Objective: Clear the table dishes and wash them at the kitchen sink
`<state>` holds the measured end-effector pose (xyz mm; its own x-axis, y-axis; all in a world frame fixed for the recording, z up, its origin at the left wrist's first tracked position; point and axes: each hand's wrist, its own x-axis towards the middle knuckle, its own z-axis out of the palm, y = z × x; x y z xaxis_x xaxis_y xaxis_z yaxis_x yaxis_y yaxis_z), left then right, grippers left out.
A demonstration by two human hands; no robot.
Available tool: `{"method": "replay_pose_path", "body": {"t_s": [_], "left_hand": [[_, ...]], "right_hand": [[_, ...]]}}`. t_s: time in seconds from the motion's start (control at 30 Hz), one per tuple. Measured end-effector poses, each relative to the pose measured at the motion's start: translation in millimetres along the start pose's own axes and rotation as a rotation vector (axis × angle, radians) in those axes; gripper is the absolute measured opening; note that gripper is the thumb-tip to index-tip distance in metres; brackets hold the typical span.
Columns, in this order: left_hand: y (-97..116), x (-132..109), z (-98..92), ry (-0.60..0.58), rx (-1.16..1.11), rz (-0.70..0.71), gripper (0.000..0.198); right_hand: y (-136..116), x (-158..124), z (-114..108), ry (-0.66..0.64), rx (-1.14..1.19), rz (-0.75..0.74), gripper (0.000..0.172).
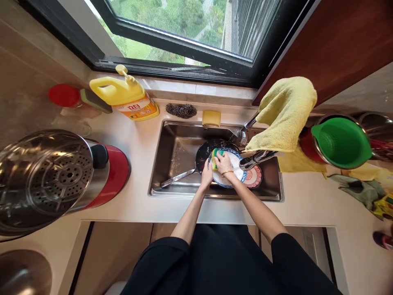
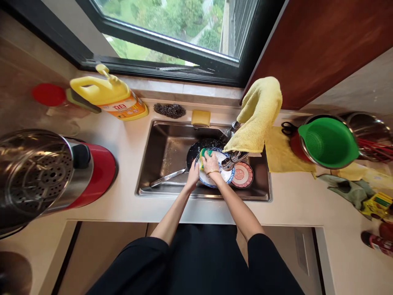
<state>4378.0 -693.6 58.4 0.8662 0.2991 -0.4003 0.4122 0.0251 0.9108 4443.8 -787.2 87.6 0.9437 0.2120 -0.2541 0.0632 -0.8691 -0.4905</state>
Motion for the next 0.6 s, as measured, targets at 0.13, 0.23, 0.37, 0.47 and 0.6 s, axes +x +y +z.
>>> {"method": "replay_pose_path", "body": {"t_s": [0.13, 0.23, 0.37, 0.47, 0.6], "left_hand": [[-1, 7, -3.9, 0.044, -0.034, 0.002, 0.047], [1, 10, -1.6, 0.108, -0.063, -0.018, 0.049], [7, 9, 8.5, 0.127, 0.015, -0.053, 0.051], [12, 5, 21.1, 0.097, 0.084, -0.042, 0.048], [10, -6, 43.0, 0.004, 0.101, -0.056, 0.047]], "right_hand": [[-12, -25, 0, -0.165, 0.001, -0.158, 0.036], [1, -47, -12, -0.258, 0.037, -0.279, 0.033], [39, -70, -33, -0.404, 0.067, -0.343, 0.029], [54, -69, -37, -0.333, 0.064, -0.202, 0.029], [40, -38, -21, 0.112, 0.326, 0.084, 0.040]]}}
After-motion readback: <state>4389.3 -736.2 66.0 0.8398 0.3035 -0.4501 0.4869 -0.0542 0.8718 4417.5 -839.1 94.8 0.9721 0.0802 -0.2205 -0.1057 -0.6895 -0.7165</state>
